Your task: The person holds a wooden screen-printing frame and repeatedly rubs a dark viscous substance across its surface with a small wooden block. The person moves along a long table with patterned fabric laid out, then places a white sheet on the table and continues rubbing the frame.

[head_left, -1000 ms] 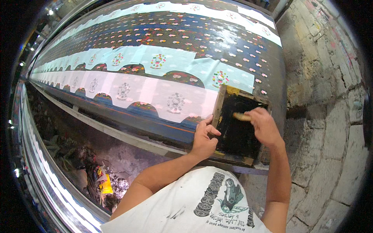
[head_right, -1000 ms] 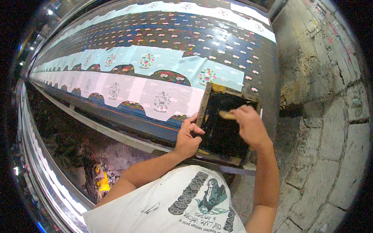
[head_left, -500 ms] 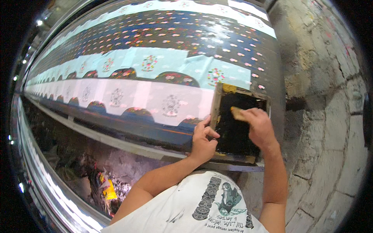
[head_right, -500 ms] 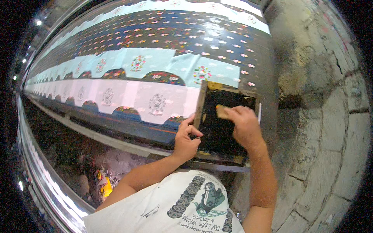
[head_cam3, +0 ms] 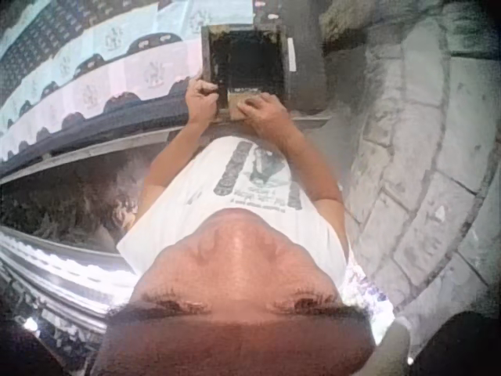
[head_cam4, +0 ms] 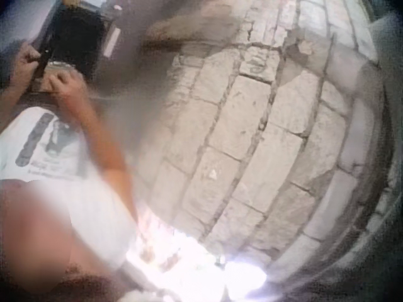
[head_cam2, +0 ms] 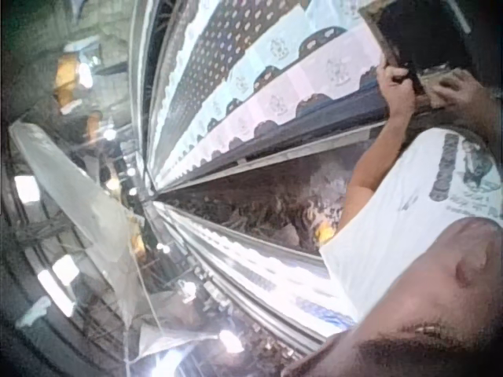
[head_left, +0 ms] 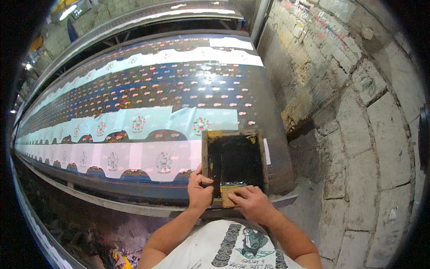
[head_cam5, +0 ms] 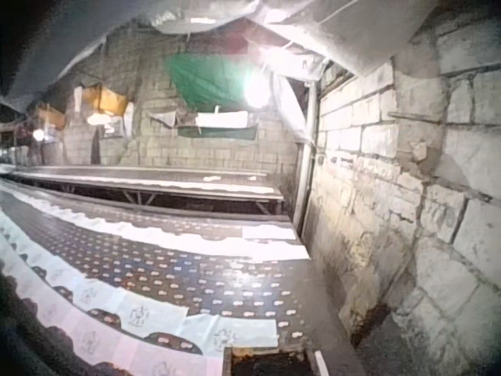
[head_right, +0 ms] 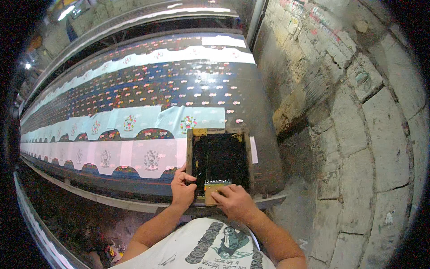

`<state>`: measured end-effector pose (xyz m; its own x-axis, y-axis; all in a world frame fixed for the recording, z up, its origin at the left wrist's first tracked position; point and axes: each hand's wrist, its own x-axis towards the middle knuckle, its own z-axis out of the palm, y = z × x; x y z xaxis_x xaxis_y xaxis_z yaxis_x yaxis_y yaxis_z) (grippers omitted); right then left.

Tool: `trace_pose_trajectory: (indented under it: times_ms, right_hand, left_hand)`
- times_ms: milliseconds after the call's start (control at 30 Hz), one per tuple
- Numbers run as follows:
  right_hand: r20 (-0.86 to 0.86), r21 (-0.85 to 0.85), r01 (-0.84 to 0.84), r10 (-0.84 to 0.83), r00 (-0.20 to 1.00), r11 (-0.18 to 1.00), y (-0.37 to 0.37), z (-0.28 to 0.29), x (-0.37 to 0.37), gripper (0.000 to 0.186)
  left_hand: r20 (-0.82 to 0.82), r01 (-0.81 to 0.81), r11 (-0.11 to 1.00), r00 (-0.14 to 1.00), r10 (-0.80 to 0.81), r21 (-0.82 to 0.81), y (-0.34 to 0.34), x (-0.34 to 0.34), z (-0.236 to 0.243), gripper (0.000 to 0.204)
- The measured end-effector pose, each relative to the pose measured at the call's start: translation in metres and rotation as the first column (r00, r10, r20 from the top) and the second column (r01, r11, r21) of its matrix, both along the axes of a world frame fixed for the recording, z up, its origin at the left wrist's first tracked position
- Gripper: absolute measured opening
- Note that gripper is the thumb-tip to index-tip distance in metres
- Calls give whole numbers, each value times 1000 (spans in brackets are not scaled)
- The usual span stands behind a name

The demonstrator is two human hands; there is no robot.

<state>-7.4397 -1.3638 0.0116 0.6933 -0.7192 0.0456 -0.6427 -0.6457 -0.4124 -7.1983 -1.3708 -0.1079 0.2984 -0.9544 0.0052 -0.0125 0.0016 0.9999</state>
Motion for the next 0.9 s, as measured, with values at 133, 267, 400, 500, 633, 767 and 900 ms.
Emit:
trace_pose_trajectory:
  times_ms: [133,267,400,500,633,767,900]
  right_hand:
    - [179,-19,-72,74,981,997,-12,4,-43,48]
    - [455,-163,242,-145,878,956,-40,-10,-123,43]
    - [647,264,407,-474,598,874,-64,-22,-194,46]
    - [680,721,-19,-701,213,693,-81,-43,-209,56]
    - [401,902,-304,-855,329,306,-88,-3,-216,57]
    - [214,838,-531,-816,537,-129,-96,-27,-222,56]
    - [211,778,-587,-787,580,-224,-84,-38,-198,59]
  left_hand:
    - [-50,-26,997,998,22,-75,-2,-9,23,25]
    - [-96,-68,984,994,53,-164,-5,-49,76,29]
    - [-145,-221,966,969,202,-131,9,-95,84,33]
    - [-258,-306,946,928,270,-111,35,-140,98,40]
    - [-296,-436,897,867,400,-66,80,-184,101,41]
    - [-328,-567,823,785,526,-39,109,-207,122,41]
    - [-228,-699,713,687,690,54,140,-212,118,38]
